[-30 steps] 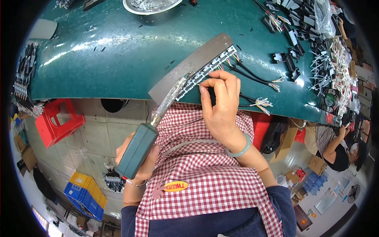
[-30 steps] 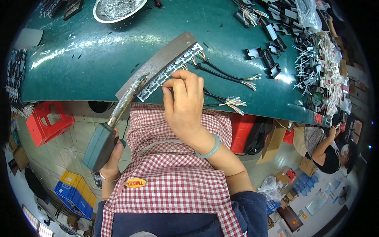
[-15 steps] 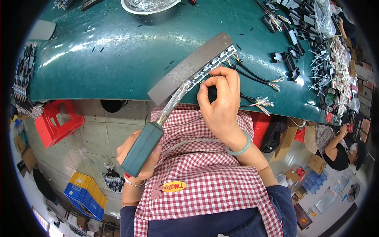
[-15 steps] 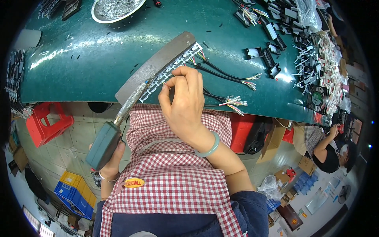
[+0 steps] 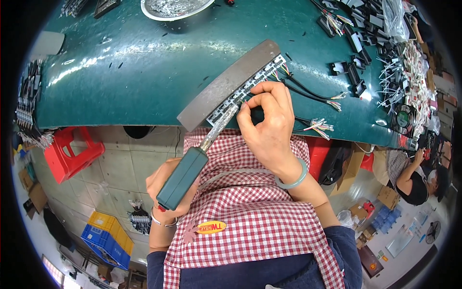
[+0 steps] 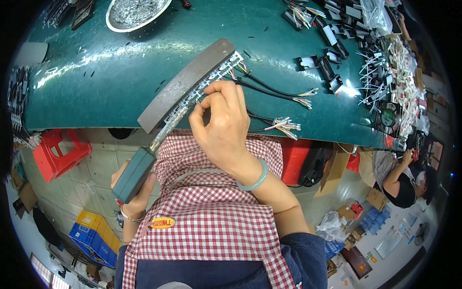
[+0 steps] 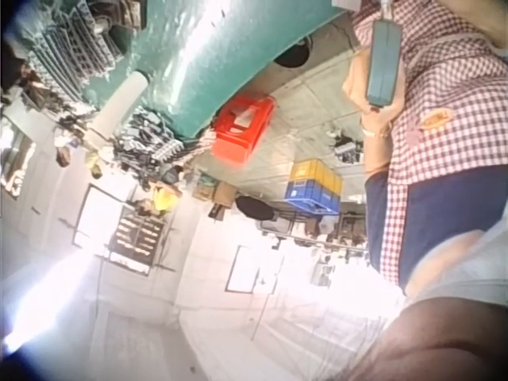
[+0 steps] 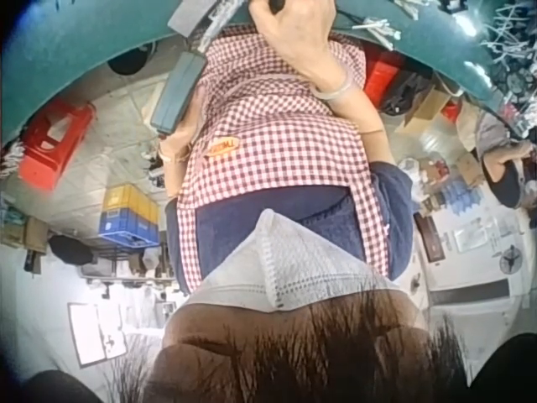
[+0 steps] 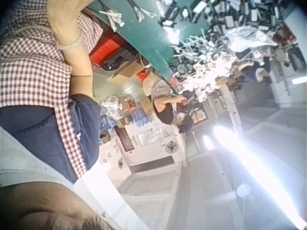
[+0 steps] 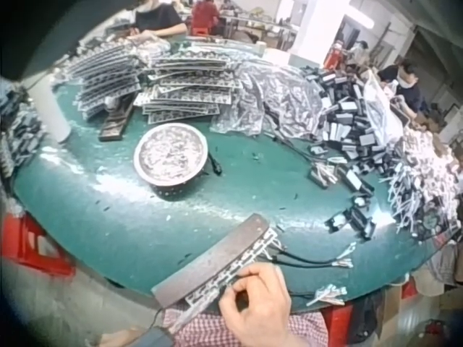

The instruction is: The person attaches wires to circuit board modules resting on a metal fixture by hand and solders the wire ends into place using a soldering tool.

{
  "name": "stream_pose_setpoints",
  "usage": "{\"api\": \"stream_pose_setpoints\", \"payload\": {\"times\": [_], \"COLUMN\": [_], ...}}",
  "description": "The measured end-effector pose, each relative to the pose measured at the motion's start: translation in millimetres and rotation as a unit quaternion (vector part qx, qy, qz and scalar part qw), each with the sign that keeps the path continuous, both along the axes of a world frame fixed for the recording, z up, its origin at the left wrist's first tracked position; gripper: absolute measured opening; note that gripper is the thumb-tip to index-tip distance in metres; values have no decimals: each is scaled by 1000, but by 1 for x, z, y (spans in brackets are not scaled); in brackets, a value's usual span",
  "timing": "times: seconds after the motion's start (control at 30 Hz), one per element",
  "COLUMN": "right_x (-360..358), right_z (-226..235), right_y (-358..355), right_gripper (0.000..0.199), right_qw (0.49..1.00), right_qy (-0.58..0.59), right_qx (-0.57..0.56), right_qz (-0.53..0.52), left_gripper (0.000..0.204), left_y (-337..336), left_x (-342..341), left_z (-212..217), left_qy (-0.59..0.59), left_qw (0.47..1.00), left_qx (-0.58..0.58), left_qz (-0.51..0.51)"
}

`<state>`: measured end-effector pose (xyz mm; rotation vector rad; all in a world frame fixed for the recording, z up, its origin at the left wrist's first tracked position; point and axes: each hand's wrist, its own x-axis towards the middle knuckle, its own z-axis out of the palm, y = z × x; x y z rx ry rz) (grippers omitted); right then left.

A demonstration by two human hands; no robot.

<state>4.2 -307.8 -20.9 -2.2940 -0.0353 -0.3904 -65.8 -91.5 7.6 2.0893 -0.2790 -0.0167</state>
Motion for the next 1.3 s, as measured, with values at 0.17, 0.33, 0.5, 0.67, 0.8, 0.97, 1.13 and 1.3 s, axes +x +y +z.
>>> {"api": "stream_pose_setpoints", "payload": {"times": [0.17,0.33,0.5,0.67,0.8,0.97,1.13,1.3], "right_x": [1,2,3,4,4,2,0,-1], "right_z": [1,1,1,2,3,3,-1,1], "right_y": [0,1,0,0,-1,-2,-3,-3], "right_gripper": [10,9,10,12,11,12,12,9], "right_qw": [1000,1000,1000,1000,1000,1000,1000,1000], "right_qy": [2,15,7,2,1,6,-6,20], "right_qx": [-6,-2,-18,-29,-23,-7,7,16], "right_qz": [4,0,6,12,16,18,21,10], "left_gripper": [19,18,17,17,20,25,24,23], "left_y": [2,6,6,11,21,20,12,11], "left_x": [1,4,7,7,-21,-22,-15,-5], "left_z": [-2,-3,-1,-2,-9,-11,-5,-2], "left_qy": [38,24,44,-40,44,-14,-12,-17], "left_qw": [999,1000,999,999,994,995,996,999], "left_qx": [-8,1,-6,27,-12,12,4,36], "left_qz": [18,-2,10,-10,96,100,86,35]}}
